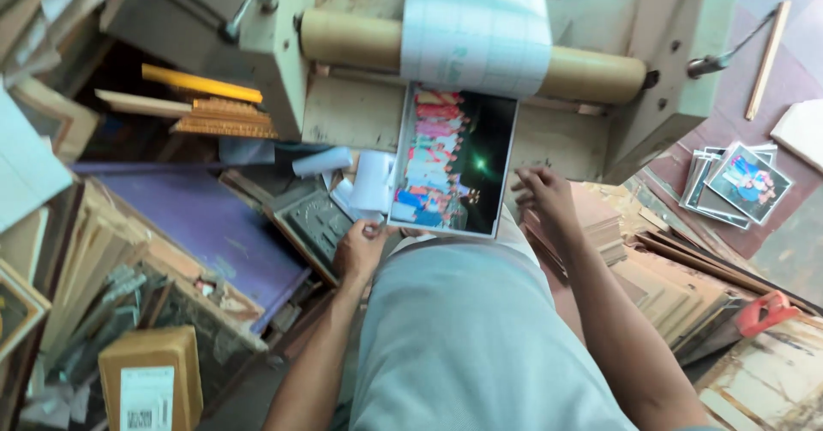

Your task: Apply adhesive and laminate a photo using a manual roller machine.

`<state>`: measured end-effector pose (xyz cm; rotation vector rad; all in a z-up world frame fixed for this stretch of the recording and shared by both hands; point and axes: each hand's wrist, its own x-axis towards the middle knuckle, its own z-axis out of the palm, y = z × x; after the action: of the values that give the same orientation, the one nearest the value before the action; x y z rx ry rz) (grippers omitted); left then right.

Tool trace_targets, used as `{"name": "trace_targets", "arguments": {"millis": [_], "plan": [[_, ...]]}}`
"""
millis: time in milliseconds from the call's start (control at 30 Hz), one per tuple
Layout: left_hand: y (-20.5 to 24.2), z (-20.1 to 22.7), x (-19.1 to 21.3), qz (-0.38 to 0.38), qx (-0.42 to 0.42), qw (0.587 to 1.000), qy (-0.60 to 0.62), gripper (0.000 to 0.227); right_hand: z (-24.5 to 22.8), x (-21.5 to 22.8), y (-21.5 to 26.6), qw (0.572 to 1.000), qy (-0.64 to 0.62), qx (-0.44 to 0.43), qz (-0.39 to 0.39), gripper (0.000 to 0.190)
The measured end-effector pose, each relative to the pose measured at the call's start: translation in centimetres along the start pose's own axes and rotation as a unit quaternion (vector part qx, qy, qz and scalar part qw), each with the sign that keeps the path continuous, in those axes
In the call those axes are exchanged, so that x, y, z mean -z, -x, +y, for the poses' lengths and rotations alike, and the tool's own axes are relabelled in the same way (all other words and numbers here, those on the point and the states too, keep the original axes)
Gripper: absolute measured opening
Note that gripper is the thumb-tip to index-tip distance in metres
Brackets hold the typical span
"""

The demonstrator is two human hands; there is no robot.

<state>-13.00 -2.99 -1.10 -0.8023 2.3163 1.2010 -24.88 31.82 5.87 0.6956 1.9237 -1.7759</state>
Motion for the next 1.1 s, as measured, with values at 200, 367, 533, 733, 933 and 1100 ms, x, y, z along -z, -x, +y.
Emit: {"name": "trace_targets", "arguments": {"millis": [200, 367, 533, 733, 933, 1100], "plan": [[-0.4, 3.3, 3.0, -0.011, -0.064, 0.991, -0.117, 0.067, -3.5, -0.8, -7.5, 0.994, -0.063, 0.069, 0.056, 0.034], [-3.1, 7.7, 6.0, -0.055, -0.112, 0.963, -0.237, 0.079, -6.6, -2.0, -10.2, 0.993, -0.061, 0.08, 0.067, 0.033], [-11.4, 12.3, 5.3, -0.003, -0.198, 0.98, -0.029, 0.061, -7.3, -2.7, -11.5, 0.993, -0.044, 0.053, 0.095, 0.021], [-21.0, 20.5, -0.1, 0.029, -0.078, 0.997, 0.005, 0.051, -7.3, -2.3, -12.3, 0.992, -0.082, 0.03, 0.095, 0.016], [-19.6, 24.3, 1.0, 0.059, 0.142, 0.988, -0.028, 0.058, -7.8, -2.3, -12.5, 0.993, -0.091, 0.011, 0.081, 0.017], [-21.2, 23.3, -0.3, 0.064, 0.179, 0.982, 0.015, 0.047, -7.7, -2.3, -12.6, 0.992, -0.089, 0.01, 0.084, 0.016]]}}
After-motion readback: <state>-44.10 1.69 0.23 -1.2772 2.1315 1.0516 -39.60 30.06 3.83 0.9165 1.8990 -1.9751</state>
